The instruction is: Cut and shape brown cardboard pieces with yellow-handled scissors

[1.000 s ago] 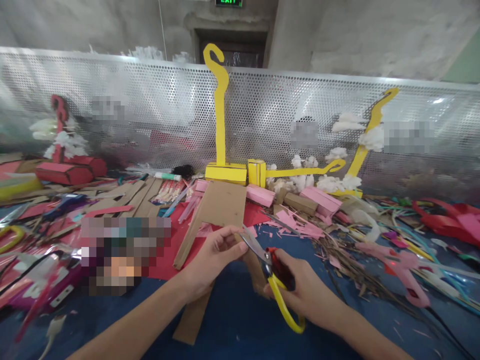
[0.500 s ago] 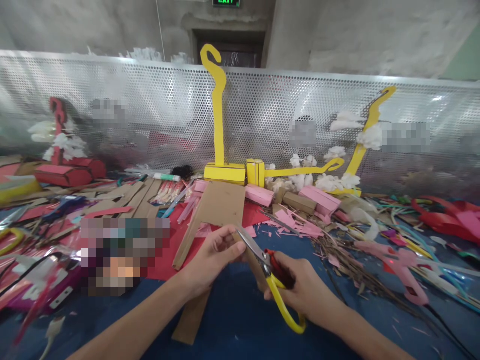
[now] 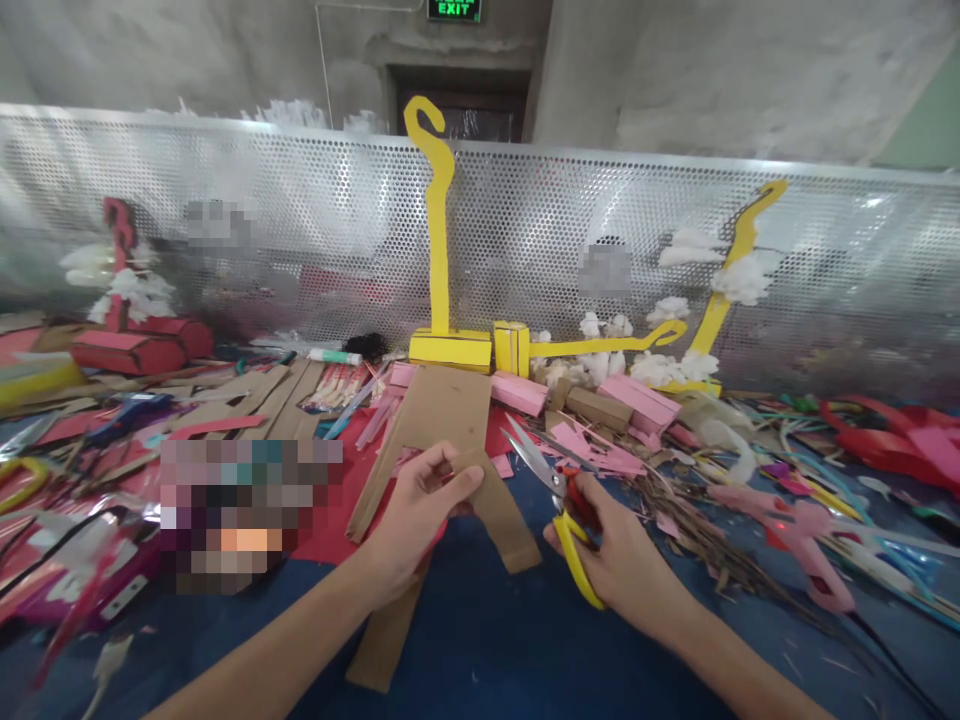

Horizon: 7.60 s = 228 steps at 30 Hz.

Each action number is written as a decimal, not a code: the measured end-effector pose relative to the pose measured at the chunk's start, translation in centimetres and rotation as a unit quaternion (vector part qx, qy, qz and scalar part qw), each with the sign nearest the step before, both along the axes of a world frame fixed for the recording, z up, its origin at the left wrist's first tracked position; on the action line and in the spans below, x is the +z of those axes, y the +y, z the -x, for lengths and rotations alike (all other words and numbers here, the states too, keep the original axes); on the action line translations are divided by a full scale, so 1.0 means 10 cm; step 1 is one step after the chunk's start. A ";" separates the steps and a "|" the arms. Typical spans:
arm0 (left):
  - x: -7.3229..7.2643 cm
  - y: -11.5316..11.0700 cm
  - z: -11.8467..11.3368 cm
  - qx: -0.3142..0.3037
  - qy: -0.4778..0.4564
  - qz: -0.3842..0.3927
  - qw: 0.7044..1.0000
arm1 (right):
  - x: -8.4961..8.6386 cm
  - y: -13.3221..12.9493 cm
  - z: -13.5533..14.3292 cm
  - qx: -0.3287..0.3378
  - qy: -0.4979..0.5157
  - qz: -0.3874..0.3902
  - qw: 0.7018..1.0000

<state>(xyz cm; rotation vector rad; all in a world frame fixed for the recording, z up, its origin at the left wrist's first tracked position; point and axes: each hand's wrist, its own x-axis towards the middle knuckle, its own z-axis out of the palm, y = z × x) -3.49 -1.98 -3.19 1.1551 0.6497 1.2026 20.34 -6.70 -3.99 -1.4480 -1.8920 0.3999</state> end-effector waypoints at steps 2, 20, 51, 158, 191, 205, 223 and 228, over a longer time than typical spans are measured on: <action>0.02 0.00 0.00 0.033 0.029 0.003 0.999 | 0.02 -0.01 -0.03 0.003 -0.031 -0.010 0.999; 0.02 -0.09 -0.05 -0.002 0.025 -0.012 1.000 | -0.03 -0.02 0.02 0.061 -0.065 0.082 0.993; 0.13 -0.06 0.00 0.090 0.098 -0.105 0.986 | 0.11 -0.02 -0.01 -0.001 -0.049 0.090 0.995; -0.07 -0.18 -0.15 -0.092 0.162 -0.059 0.981 | 0.13 -0.02 0.06 0.093 0.059 0.079 0.991; 0.18 -0.16 0.06 -0.011 0.227 -0.177 0.957 | 0.19 -0.01 -0.19 0.020 -0.053 -0.026 0.998; 0.03 -0.18 0.14 -0.037 0.255 -0.222 0.940 | 0.21 -0.11 -0.11 0.056 -0.039 -0.012 0.998; 0.07 -0.19 0.13 -0.048 0.241 -0.218 0.944 | 0.23 -0.11 -0.09 0.054 -0.036 0.004 0.998; 0.08 -0.20 0.14 -0.054 0.241 -0.200 0.948 | 0.21 -0.11 -0.09 0.059 -0.030 0.005 0.998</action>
